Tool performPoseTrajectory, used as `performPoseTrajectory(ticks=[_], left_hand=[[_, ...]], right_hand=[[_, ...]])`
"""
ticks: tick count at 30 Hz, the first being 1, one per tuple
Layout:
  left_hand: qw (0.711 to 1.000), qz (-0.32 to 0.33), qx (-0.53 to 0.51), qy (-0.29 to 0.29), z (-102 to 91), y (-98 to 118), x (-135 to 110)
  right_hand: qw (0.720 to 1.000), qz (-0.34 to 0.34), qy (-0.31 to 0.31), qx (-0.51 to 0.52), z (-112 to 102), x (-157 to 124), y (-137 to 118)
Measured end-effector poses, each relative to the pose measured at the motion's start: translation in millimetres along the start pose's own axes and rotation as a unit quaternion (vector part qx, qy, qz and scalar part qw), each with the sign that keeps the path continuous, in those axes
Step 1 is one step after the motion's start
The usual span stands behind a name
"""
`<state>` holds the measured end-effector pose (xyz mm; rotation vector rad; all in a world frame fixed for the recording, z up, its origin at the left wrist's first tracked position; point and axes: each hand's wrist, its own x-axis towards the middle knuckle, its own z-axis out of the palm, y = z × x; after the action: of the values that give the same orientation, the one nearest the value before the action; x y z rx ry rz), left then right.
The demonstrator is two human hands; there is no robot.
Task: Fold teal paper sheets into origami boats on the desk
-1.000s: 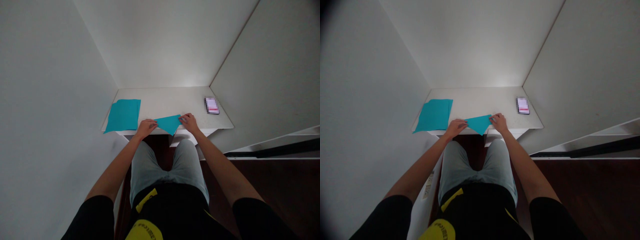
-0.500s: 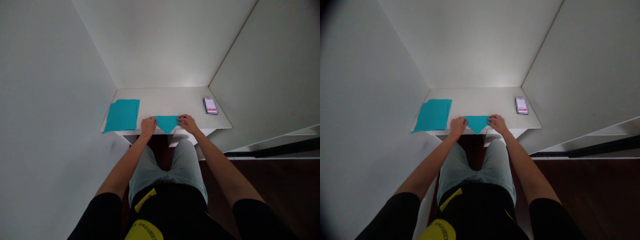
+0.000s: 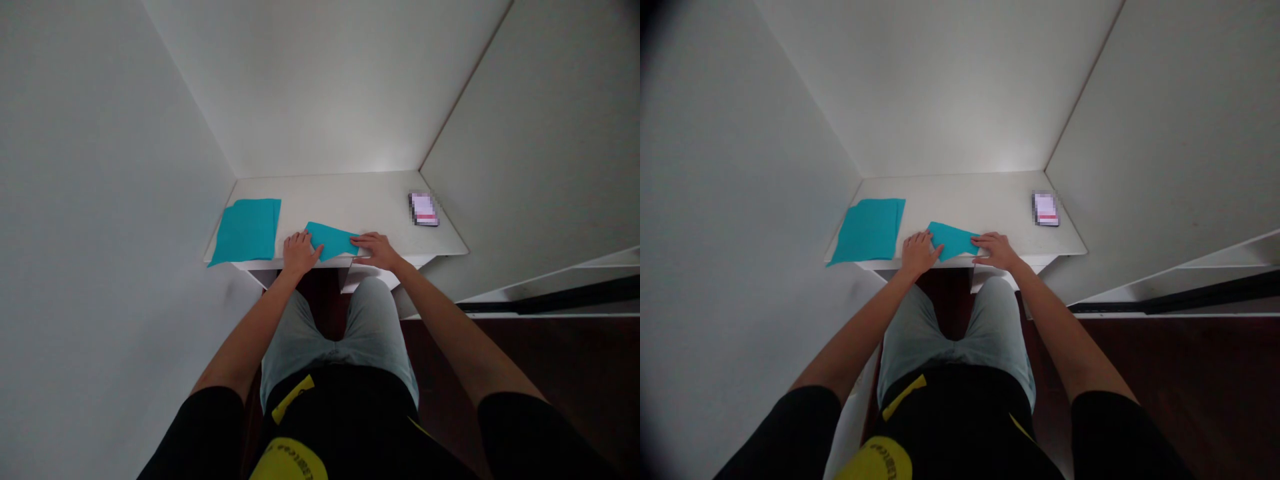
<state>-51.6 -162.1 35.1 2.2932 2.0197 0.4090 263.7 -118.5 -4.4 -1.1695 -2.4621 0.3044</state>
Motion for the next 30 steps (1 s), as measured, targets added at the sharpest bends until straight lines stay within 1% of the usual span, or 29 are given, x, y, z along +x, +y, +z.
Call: performPoseTrajectory(ticks=[3, 6, 10, 13, 16, 20, 24, 27, 30], left_hand=[[1.0, -0.003, -0.024, 0.002, 6.7, -7, 6], [0.999, 0.01, -0.052, 0.008, 13.0, -14, 6], [0.997, 0.011, -0.081, 0.006, 15.3, -17, 5], [0.997, 0.009, -0.072, 0.008, 14.7, -16, 5], [0.998, 0.009, -0.06, 0.015, 15.6, -15, 3], [0.998, 0.013, -0.061, 0.022, 18.2, -16, 0], [0.997, 0.013, -0.072, 0.034, 17.2, -14, 0], [0.995, -0.015, -0.084, 0.048, 12.6, -13, 3], [0.994, -0.045, -0.088, 0.041, 6.2, -17, 15]], right_hand=[[1.0, -0.006, 0.003, 0.021, -2, 0, -5], [0.999, 0.0, 0.017, 0.052, -4, 1, -12], [0.996, 0.044, 0.038, 0.072, -5, 4, -19], [0.991, 0.078, 0.055, 0.093, -3, 9, -20], [0.988, 0.098, 0.063, 0.098, -1, 14, -20], [0.99, 0.109, 0.064, 0.057, 2, 16, -19], [0.988, 0.123, 0.075, 0.048, 6, 15, -16], [0.986, 0.134, 0.093, 0.046, 11, 16, -10], [0.983, 0.136, 0.11, 0.055, 16, 17, 1]])
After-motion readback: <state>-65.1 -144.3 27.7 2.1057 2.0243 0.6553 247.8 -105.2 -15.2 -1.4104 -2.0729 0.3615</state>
